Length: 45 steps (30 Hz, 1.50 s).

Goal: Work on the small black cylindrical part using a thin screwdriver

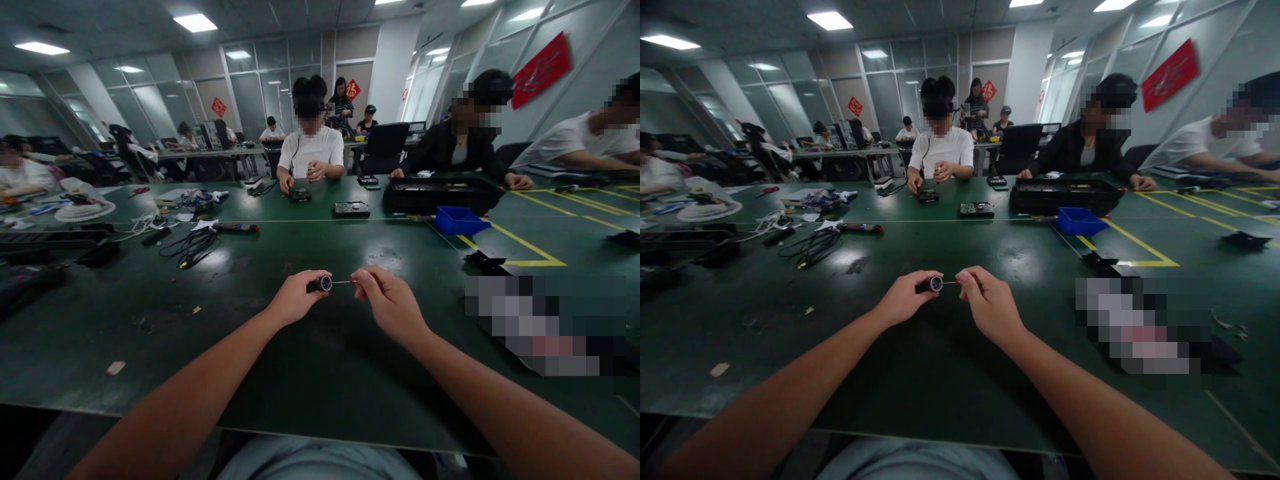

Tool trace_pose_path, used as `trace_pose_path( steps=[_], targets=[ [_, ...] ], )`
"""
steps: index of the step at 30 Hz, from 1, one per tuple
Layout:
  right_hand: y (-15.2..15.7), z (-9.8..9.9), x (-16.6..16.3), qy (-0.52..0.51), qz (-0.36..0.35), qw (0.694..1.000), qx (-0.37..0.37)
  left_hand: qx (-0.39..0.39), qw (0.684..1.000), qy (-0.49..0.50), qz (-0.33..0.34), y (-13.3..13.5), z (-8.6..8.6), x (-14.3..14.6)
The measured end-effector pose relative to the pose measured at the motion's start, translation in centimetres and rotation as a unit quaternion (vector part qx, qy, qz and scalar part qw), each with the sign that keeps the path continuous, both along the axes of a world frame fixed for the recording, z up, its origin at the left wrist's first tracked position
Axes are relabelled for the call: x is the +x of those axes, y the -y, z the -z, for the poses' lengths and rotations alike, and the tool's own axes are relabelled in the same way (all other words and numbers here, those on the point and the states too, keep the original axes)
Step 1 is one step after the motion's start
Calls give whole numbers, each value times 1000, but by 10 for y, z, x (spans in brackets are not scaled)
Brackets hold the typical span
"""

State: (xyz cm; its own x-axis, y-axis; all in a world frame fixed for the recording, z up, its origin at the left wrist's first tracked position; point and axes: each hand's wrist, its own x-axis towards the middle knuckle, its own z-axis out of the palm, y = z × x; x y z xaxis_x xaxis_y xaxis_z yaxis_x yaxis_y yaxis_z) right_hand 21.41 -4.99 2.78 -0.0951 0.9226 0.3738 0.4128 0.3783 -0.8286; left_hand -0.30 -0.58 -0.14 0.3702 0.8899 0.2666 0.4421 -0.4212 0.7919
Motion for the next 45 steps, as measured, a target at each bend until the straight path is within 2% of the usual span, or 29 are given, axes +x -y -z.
trace_pose_path(
  steps=[6, 13, 18, 27, 35, 40, 45],
  targets=[
    [-5, 4, 3, -39, -3, 999, -38, 5, 1000, -11, -11, 2, -4, 0],
    [-6, 5, 1, 10, -2, 1000, -27, 15, 999, -41, 3, 0, -3, 0],
    [-9, 11, 3, -29, -3, 999, -32, 26, 998, -63, 4, 1, -5, 0],
    [-7, 5, 2, -8, 15, 999, -39, 25, 997, -69, 16, 3, -8, 0],
    [-11, 7, 2, -70, 10, 997, -38, 26, 997, -77, 5, 4, -11, 0],
    [-11, 3, 2, -46, 12, 997, -53, 35, 995, -87, 20, 3, -10, 0],
    [-13, 10, 1, -148, 19, 988, -37, 45, 994, -98, 15, 2, -11, 0]
  ],
)
